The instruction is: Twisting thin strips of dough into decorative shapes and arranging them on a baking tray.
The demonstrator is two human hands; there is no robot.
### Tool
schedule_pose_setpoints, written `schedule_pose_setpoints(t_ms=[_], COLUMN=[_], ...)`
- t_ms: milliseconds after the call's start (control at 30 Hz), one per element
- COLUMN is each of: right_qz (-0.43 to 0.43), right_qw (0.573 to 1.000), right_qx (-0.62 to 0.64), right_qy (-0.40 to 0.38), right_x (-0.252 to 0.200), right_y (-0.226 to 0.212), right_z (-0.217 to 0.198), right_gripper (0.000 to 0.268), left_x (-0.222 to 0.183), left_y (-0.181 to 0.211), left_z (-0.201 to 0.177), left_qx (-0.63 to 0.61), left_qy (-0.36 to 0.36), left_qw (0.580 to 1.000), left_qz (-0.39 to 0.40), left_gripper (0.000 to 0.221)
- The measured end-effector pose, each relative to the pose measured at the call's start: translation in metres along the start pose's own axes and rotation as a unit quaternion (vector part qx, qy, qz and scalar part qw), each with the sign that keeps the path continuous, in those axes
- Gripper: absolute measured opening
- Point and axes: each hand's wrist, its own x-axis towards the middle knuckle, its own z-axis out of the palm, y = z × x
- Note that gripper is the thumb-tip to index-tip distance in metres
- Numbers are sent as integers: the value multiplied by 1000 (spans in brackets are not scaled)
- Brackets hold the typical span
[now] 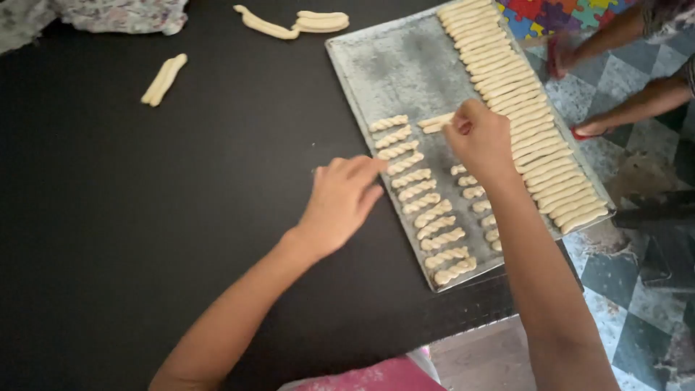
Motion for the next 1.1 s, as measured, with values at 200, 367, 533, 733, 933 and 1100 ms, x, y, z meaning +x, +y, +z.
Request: schedule_pose_setpoints(t_ms=[200, 367, 533, 733, 933, 1100], right_qz=[49, 68, 80, 50, 64, -167], right_qw=[860, 790, 807, 976, 812, 983], right_qx=[486, 582, 562, 206, 571, -71], right_qy=[-144, -184, -163, -44, -108, -32], right_x=[-57, -118, -151, -173, -173, -167], right_y=[-159, -201, -196, -138, -179, -155], right_z=[-82, -54, -59, -48, -98, -31], right_gripper=[19, 21, 20, 8, 10, 17], left_x=[-38, -114, -196, -254, -201, -229], left_y=[-1, 12, -6, -65, -95, -136], left_z=[-49, -66, -121, -155, -115, -121], left_qx=[-311, -671, -572, -309, -354, -350], left_qy=[64, 31, 28, 39, -37, -40], left_qw=[934, 671, 739, 814, 848, 852], left_qz=[-164, -314, -356, -491, -392, -388], left_gripper=[41, 37, 25, 22, 22, 22])
